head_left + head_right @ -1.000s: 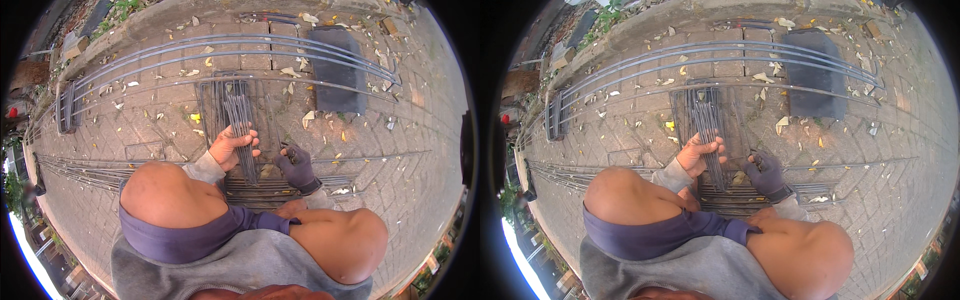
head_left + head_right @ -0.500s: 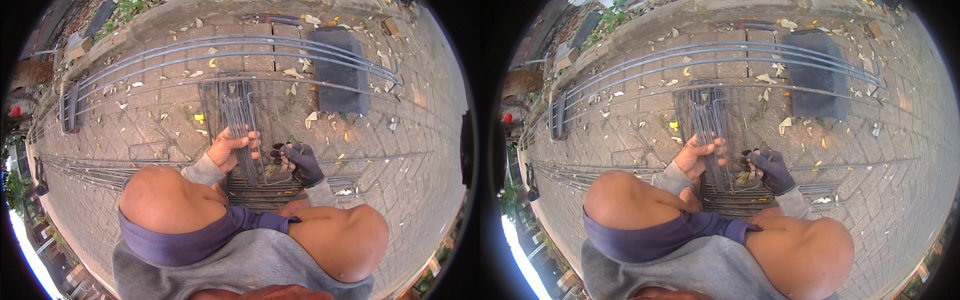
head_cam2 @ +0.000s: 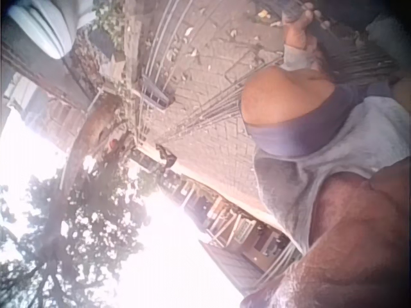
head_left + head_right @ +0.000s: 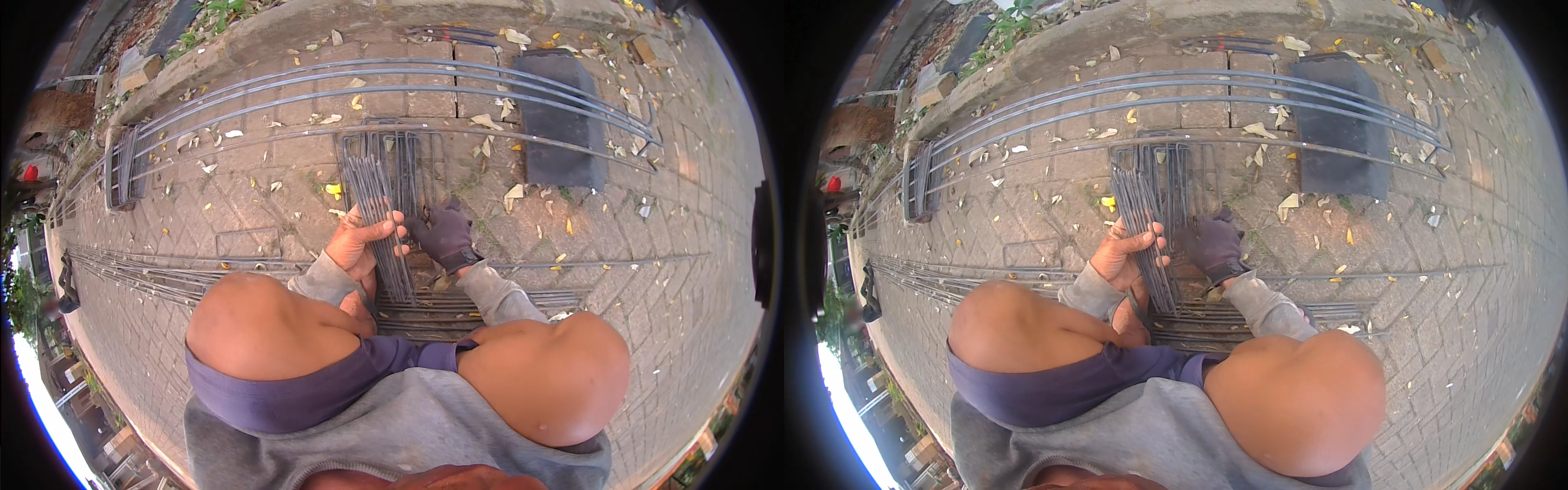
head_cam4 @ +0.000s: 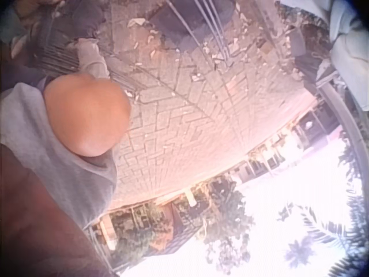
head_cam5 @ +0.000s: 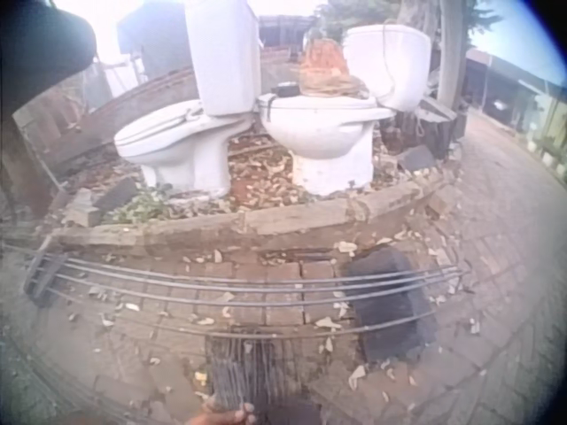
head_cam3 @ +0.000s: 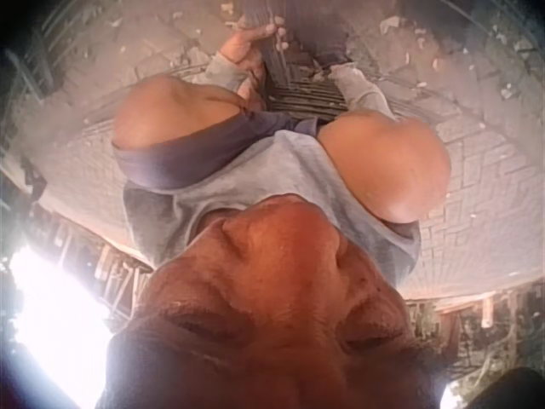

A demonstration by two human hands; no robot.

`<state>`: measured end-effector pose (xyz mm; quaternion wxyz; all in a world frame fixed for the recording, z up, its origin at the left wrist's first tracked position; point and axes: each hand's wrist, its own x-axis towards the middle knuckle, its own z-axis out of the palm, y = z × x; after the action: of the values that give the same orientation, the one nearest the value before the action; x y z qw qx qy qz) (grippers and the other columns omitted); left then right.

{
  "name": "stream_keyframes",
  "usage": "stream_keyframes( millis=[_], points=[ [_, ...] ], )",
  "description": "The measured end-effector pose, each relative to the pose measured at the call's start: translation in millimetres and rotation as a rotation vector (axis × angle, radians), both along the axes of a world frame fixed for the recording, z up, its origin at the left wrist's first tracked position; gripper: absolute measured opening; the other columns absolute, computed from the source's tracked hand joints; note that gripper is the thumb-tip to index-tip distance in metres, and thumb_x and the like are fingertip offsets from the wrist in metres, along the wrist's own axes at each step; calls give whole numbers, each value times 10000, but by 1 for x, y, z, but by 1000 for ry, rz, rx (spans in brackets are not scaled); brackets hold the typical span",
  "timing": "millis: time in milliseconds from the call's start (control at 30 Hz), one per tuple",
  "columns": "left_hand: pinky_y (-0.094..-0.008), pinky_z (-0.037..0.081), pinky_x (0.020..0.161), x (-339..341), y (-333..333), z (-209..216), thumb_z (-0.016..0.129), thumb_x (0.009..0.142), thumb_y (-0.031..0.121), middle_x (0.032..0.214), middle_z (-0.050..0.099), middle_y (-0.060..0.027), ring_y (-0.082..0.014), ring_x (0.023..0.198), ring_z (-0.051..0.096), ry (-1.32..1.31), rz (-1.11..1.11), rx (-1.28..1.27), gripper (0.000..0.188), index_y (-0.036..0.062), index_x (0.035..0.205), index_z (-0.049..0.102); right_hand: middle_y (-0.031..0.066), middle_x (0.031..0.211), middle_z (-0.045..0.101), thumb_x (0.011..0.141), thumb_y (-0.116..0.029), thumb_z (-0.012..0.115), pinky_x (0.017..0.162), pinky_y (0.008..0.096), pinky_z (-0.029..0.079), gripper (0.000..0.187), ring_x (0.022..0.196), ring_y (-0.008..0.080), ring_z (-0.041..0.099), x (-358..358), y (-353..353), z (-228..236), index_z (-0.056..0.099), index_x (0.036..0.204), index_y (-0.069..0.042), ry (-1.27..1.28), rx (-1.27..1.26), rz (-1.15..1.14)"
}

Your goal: The person sits on a paved outdoor surface and assembles metal frames by inserting short bent metal rods into longer horizontal bars. The person repeatedly picks up rods, aligns them, and secures them into the frame structure, stacking completed units on the ground.

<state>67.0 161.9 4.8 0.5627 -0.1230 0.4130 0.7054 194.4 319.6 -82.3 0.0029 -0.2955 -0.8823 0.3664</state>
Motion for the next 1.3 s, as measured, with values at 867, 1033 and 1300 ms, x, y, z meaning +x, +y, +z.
stream_keyframes(
  millis=[867,1033,1300],
  points=[
    [-518,615,909,9,20,-2,704,914,-21,1157,688,-90,-270,1078,682,37,-25,-57,351,89,1227,588,130,770,675,881,-94,730,639,341,501,93,671,212,655,58,8,86,703,863,-7,271,-666,56],
    [-488,633,869,5,4,-7,708,906,-34,1073,703,-90,-262,1018,695,68,44,-41,333,82,1198,601,195,820,701,889,-147,724,651,375,521,135,698,327,687,26,23,56,730,897,-13,216,-649,77],
    [-413,651,768,-5,-9,-1,708,901,-50,1059,703,-81,-228,938,702,135,95,-85,346,53,1210,594,229,779,693,835,-359,757,707,465,523,354,792,407,683,-42,3,-17,718,854,-8,28,-194,-66]
  ],
)
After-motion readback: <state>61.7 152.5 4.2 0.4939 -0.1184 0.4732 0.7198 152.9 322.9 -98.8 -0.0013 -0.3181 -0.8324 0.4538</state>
